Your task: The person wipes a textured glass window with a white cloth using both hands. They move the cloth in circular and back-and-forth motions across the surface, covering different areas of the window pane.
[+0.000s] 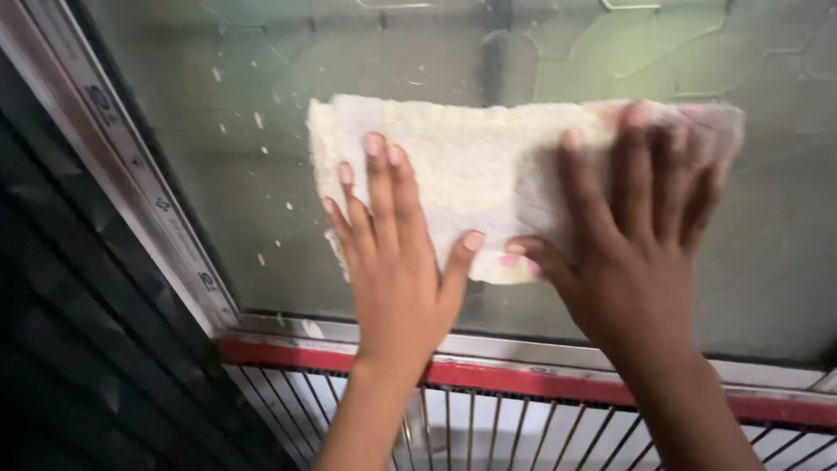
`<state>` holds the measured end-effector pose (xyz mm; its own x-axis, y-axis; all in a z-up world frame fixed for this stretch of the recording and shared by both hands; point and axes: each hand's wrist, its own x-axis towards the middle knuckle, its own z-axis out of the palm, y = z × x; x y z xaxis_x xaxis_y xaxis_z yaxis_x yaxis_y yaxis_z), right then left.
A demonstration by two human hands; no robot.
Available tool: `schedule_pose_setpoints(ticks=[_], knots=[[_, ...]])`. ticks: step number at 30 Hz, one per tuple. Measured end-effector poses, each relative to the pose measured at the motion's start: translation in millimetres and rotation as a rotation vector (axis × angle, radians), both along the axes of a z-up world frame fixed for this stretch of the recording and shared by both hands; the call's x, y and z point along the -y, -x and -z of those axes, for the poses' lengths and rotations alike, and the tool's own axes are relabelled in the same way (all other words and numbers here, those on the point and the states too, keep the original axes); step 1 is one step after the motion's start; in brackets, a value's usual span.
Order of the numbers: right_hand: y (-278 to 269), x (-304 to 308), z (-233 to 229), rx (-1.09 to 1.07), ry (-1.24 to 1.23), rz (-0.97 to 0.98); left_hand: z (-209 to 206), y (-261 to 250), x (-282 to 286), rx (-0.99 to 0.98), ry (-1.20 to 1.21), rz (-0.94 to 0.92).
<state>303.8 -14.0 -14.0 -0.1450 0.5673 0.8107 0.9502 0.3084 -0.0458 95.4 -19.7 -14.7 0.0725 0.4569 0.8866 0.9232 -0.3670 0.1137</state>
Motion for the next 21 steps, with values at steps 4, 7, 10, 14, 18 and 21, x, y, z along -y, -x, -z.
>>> schedule_pose_setpoints(ticks=[4, 7, 10, 14, 18, 21], knots=[[-39.8, 1.5, 42.2, 0.001, 0.017, 0.000, 30.9, -31.5, 4.0, -0.047, 0.047, 0.014], [-46.0, 2.6, 75.2, -0.015, 0.016, -0.047, 55.1, -34.8, 4.3, -0.094, 0.102, -0.009], [-36.8, 6.8, 95.7, -0.069, 0.008, -0.134, 72.2, -24.6, 4.9, -0.130, 0.126, -0.055], [-16.2, 3.3, 92.6, 0.009, -0.113, -0.133, 73.6, -6.8, 6.4, -0.138, 0.150, -0.113], [6.1, 5.0, 69.4, 0.036, -0.162, -0.113, 58.2, 9.4, 5.0, -0.141, 0.139, -0.186], [13.8, 5.6, 40.7, 0.042, -0.142, -0.117, 36.5, 13.6, 6.2, -0.115, 0.118, -0.167]])
